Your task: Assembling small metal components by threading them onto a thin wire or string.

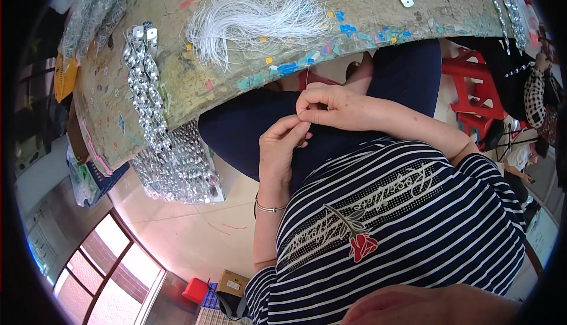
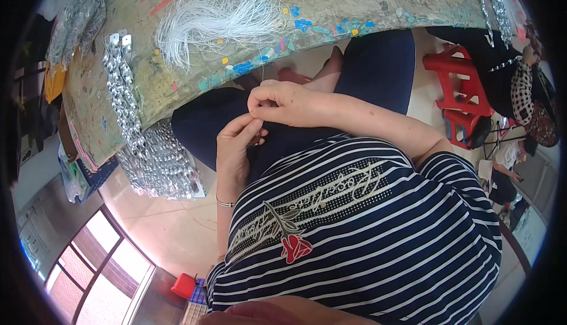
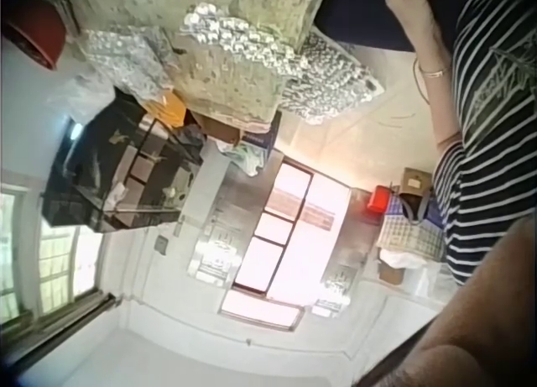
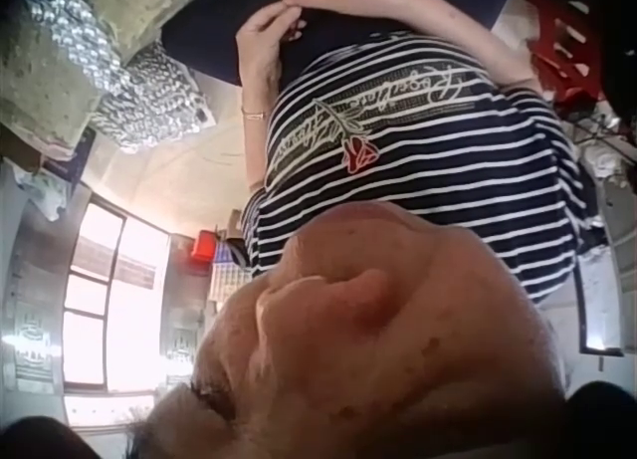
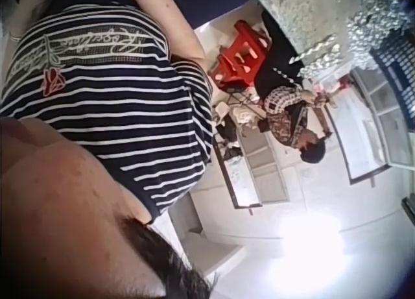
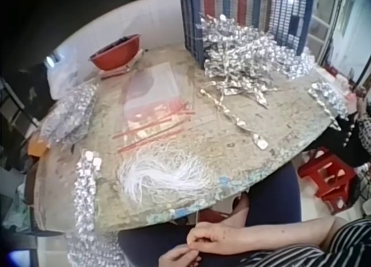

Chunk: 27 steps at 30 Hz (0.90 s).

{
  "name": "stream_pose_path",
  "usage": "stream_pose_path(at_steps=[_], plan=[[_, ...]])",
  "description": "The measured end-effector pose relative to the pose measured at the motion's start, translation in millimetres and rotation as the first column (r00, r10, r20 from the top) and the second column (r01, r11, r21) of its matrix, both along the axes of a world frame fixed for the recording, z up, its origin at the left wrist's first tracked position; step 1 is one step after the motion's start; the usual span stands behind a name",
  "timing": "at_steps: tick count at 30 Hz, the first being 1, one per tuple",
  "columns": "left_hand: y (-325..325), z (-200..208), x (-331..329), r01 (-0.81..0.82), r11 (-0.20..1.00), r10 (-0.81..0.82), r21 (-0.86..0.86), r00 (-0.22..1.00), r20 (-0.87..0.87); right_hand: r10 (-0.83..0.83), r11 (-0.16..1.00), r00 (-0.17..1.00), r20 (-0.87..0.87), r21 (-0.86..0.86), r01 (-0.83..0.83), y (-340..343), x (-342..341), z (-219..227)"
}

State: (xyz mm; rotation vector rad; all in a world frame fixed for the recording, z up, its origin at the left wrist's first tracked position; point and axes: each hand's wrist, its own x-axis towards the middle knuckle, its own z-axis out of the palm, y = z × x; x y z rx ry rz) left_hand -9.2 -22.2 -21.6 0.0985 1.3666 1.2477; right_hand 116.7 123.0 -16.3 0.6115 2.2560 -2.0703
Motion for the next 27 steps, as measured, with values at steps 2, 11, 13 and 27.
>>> stream_pose_path(at_steps=[2, 11, 13, 27], plan=[[-1.8, -3.8, 2.4, -0.013, 1.000, 0.013, 0.003, 1.000, 0.010, -0.003, 1.000, 1.000, -0.017, -0.015, 0.002, -1.8, -0.1, -4.1], [-4.4, -9.7, 9.8, -0.110, 0.992, 0.109, 0.065, 0.994, 0.016, -0.021, 0.999, 1.000, 0.001, -0.026, 0.021, -1.5, -1.2, -4.3], [-2.4, -7.3, 8.9, -0.115, 0.992, 0.115, 0.057, 0.993, 0.014, -0.042, 0.992, 0.999, 0.000, -0.119, 0.042, -1.3, -1.2, -6.0], [-3.2, -5.9, 4.6, -0.024, 0.996, 0.022, 0.082, 0.999, 0.025, -0.112, 0.885, 0.991, 0.070, -0.448, 0.131, -1.6, 0.4, -8.4]])
